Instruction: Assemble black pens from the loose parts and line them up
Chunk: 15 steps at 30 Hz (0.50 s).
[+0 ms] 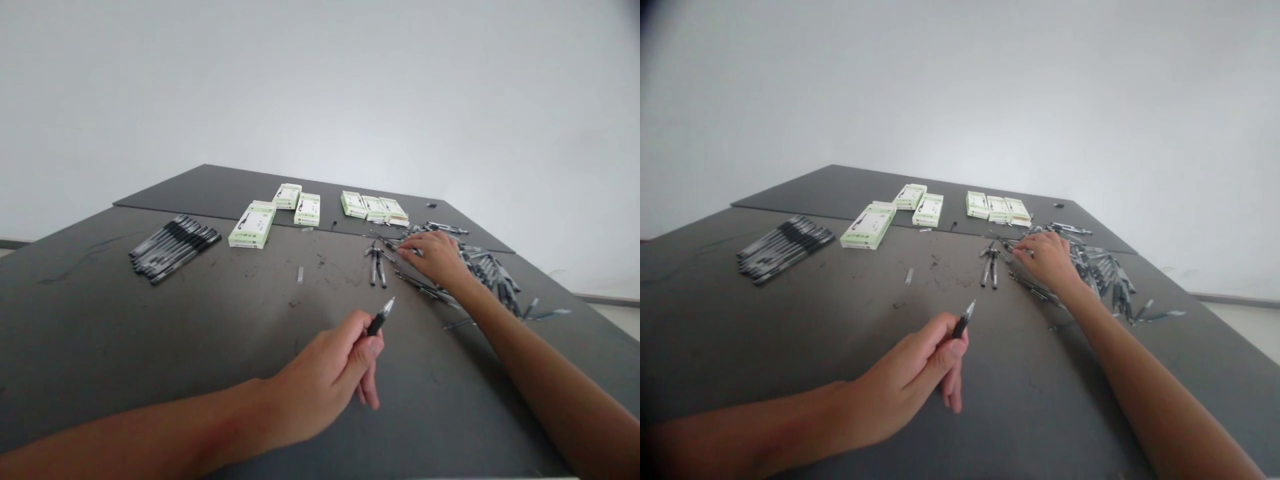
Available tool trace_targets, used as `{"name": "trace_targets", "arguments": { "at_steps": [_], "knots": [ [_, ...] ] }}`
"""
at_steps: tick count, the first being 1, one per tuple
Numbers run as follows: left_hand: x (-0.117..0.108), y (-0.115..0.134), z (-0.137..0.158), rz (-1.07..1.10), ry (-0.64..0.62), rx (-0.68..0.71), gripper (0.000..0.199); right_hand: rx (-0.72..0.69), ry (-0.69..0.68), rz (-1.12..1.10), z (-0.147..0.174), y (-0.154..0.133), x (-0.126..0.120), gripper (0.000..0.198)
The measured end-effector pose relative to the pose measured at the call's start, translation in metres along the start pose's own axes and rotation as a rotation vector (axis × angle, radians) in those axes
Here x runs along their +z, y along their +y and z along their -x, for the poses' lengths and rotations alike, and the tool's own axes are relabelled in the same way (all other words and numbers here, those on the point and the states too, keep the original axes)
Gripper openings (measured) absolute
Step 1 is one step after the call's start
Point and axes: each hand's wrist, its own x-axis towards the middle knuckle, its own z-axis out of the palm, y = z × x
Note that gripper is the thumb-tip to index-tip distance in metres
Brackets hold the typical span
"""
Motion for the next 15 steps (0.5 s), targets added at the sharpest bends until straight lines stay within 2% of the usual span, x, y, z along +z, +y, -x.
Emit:
{"name": "trace_targets", "arguments": {
  "at_steps": [2, 4, 7, 9, 11, 15],
  "knots": [
    [-0.001, 0.002, 0.000, -0.010, 0.032, 0.009, 0.030, 0.050, 0.027, -0.124, 0.002, -0.013, -0.014, 0.033],
    [-0.003, 0.003, -0.001, -0.024, 0.078, 0.019, 0.032, 0.101, -0.007, -0.353, 0.008, -0.033, -0.030, 0.035],
    [-0.005, 0.005, -0.002, -0.042, 0.166, 0.019, 0.033, 0.078, -0.167, -0.860, 0.025, -0.066, -0.051, 0.041],
    [-0.006, 0.006, -0.002, -0.063, 0.210, 0.008, 0.033, 0.031, -0.275, -1.053, 0.037, -0.083, -0.062, 0.038],
    [-0.007, 0.007, -0.003, -0.069, 0.229, -0.013, 0.034, 0.006, -0.338, -1.119, 0.047, -0.093, -0.071, 0.033],
    [-0.008, 0.010, -0.003, -0.051, 0.223, -0.097, 0.042, -0.035, -0.330, -1.117, 0.056, -0.096, -0.083, 0.025]
  ]
}}
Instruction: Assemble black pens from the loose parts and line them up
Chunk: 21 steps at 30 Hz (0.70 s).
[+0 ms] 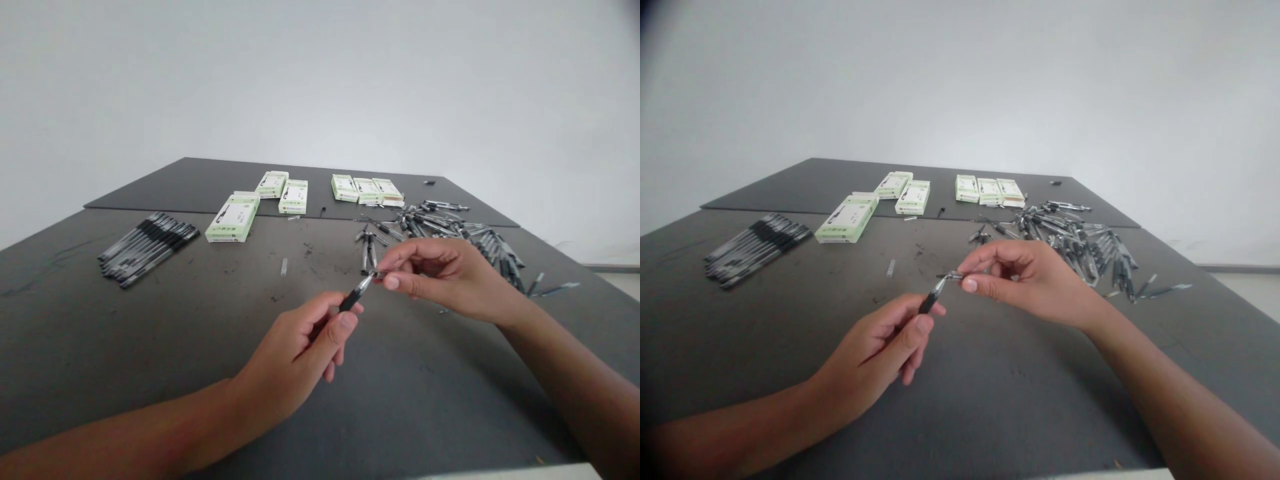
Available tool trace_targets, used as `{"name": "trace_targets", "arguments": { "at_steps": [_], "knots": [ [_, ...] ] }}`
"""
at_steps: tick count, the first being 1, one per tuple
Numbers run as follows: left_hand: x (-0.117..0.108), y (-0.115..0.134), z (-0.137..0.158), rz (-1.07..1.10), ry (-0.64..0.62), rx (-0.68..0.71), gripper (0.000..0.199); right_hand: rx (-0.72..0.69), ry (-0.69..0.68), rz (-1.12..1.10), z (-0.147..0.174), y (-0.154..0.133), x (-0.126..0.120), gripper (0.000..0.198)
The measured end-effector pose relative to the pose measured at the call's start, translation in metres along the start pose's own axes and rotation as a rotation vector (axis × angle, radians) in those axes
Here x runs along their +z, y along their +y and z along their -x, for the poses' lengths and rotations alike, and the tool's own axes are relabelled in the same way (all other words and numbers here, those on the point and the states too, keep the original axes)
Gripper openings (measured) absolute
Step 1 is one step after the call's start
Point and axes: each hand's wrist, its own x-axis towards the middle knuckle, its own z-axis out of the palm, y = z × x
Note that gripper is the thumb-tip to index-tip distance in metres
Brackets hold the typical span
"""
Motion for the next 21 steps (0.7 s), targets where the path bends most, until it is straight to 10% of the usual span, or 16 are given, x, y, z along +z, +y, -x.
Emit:
{"name": "trace_targets", "arguments": {
  "at_steps": [21],
  "knots": [
    [-0.0043, 0.0042, 0.0003, -0.169, -0.063, -0.019, 0.043, -0.297, -0.087, 0.153, 0.0002, -0.0088, -0.0106, 0.018]
  ]
}}
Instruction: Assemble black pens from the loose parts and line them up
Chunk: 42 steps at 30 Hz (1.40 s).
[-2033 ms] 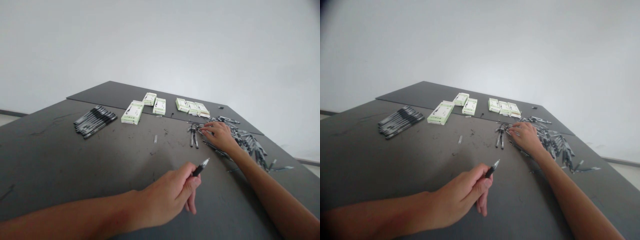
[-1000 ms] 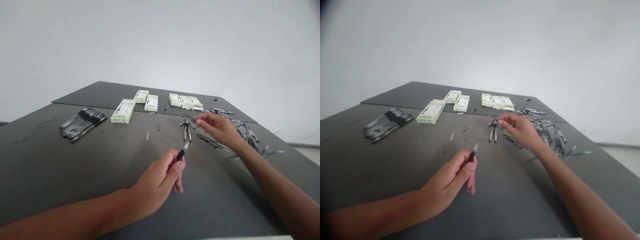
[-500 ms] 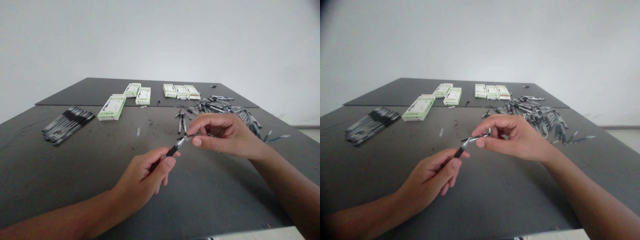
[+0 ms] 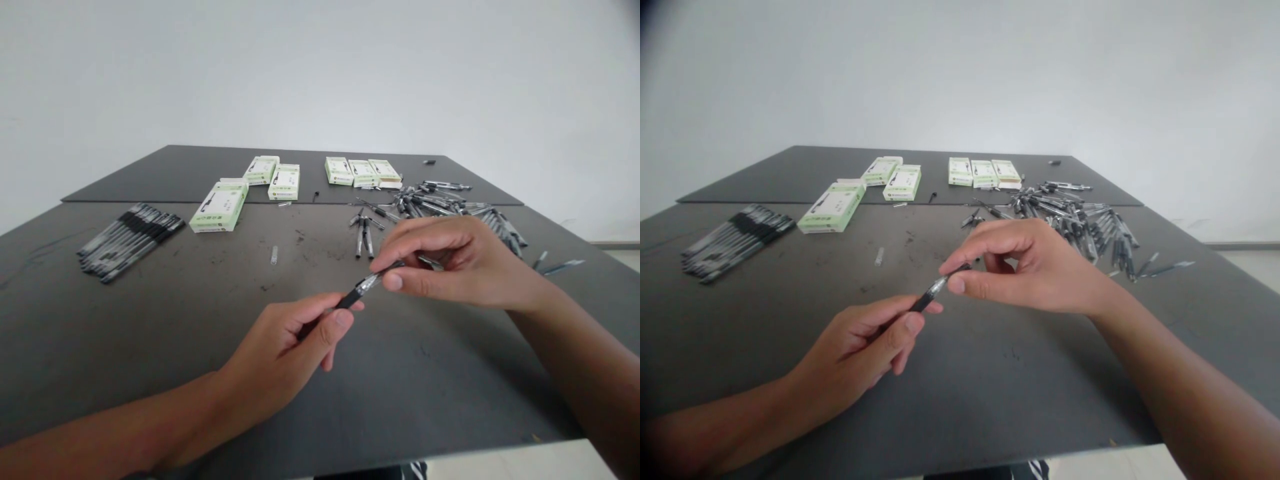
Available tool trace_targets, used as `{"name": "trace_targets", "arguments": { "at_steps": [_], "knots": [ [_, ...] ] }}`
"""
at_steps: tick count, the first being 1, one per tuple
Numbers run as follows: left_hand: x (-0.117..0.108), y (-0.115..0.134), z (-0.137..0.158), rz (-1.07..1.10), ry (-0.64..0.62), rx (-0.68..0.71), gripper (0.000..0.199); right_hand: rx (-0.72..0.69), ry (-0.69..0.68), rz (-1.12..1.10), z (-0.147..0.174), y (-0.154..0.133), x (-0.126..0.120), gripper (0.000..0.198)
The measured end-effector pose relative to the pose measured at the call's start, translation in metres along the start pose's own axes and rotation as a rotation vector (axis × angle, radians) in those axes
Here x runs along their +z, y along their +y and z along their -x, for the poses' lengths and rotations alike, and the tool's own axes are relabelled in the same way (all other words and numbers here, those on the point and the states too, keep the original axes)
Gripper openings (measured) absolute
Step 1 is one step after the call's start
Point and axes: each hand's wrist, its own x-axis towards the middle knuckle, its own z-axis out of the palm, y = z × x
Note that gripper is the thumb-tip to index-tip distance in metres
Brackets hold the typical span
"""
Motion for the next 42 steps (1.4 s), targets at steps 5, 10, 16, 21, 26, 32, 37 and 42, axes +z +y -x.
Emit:
{"name": "trace_targets", "arguments": {
  "at_steps": [5, 10, 16, 21, 26, 32, 37, 42],
  "knots": [
    [0.001, 0.001, -0.001, 0.009, 0.005, -0.006, 0.042, 0.001, -0.007, 0.115, 0.000, -0.003, -0.001, 0.019],
    [0.002, 0.000, -0.001, -0.002, 0.002, -0.049, 0.043, -0.007, -0.052, 0.169, 0.000, -0.004, -0.005, 0.022],
    [0.001, 0.003, -0.002, -0.069, -0.086, -0.053, 0.038, -0.013, -0.227, 0.137, -0.001, -0.010, -0.009, 0.022],
    [0.001, 0.004, -0.002, -0.067, -0.087, -0.058, 0.038, -0.002, -0.229, 0.125, 0.000, -0.012, -0.007, 0.021],
    [-0.001, 0.006, -0.004, -0.073, -0.110, -0.062, 0.037, 0.027, -0.219, 0.125, 0.001, -0.010, -0.005, 0.019],
    [-0.001, 0.007, -0.005, -0.108, -0.107, -0.051, 0.039, 0.009, -0.231, 0.082, -0.002, -0.005, -0.002, 0.019],
    [0.001, 0.004, -0.004, -0.100, -0.089, -0.041, 0.039, 0.012, -0.220, 0.084, -0.002, -0.003, 0.001, 0.019],
    [0.001, 0.003, -0.003, -0.099, -0.073, -0.040, 0.040, 0.016, -0.232, 0.082, -0.002, -0.001, 0.002, 0.018]
  ]
}}
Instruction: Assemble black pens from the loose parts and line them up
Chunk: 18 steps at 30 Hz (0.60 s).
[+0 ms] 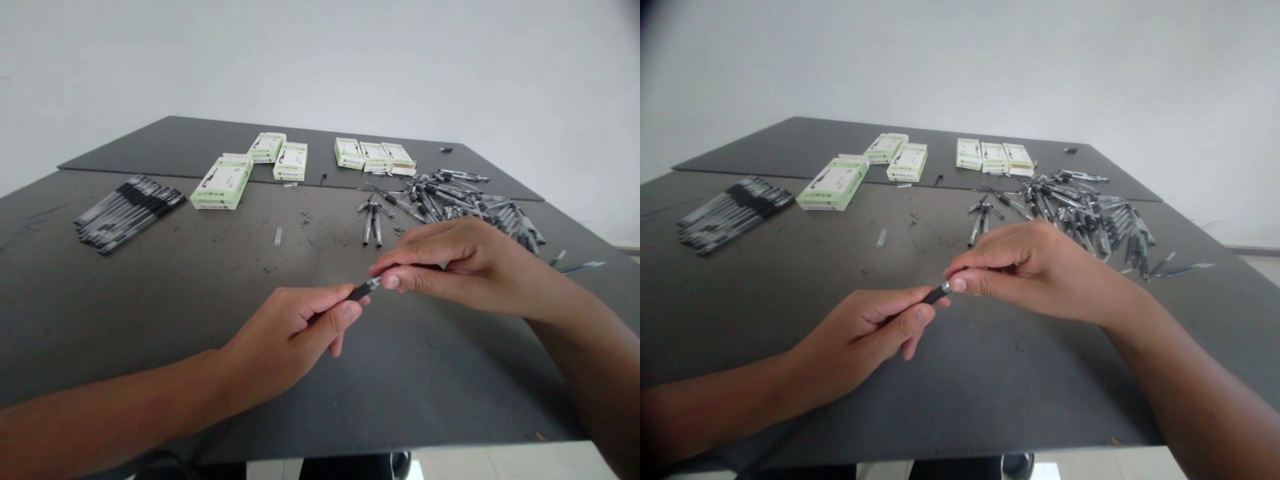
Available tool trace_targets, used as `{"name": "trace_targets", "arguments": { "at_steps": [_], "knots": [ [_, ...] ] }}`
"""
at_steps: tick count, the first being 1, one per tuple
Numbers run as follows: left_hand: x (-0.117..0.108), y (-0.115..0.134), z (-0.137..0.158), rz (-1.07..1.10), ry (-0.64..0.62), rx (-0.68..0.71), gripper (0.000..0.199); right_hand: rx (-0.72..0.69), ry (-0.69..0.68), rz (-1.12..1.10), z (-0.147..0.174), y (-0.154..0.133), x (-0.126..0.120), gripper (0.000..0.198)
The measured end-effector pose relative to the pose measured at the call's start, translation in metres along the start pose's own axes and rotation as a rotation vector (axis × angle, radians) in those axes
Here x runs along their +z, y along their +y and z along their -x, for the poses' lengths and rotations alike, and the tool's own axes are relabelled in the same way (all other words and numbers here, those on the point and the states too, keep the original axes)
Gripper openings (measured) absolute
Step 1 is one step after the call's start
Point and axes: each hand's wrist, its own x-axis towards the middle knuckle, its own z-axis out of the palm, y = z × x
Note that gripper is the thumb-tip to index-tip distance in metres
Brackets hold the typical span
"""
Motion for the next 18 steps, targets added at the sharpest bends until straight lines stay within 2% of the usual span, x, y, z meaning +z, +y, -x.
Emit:
{"name": "trace_targets", "arguments": {
  "at_steps": [5, 11, 15, 18],
  "knots": [
    [-0.001, 0.001, 0.000, -0.024, 0.003, 0.035, 0.045, 0.001, -0.013, -0.019, 0.000, 0.001, 0.001, 0.019],
    [0.000, 0.002, -0.001, 0.020, 0.006, 0.034, 0.037, 0.011, 0.022, -0.017, 0.000, 0.003, 0.004, 0.020],
    [0.000, 0.005, 0.001, 0.066, 0.033, 0.023, 0.035, 0.053, 0.201, -0.046, 0.007, 0.016, 0.003, 0.046],
    [-0.003, 0.005, 0.000, 0.103, 0.107, 0.043, 0.040, 0.046, 0.395, -0.083, 0.012, 0.029, -0.001, 0.051]
  ]
}}
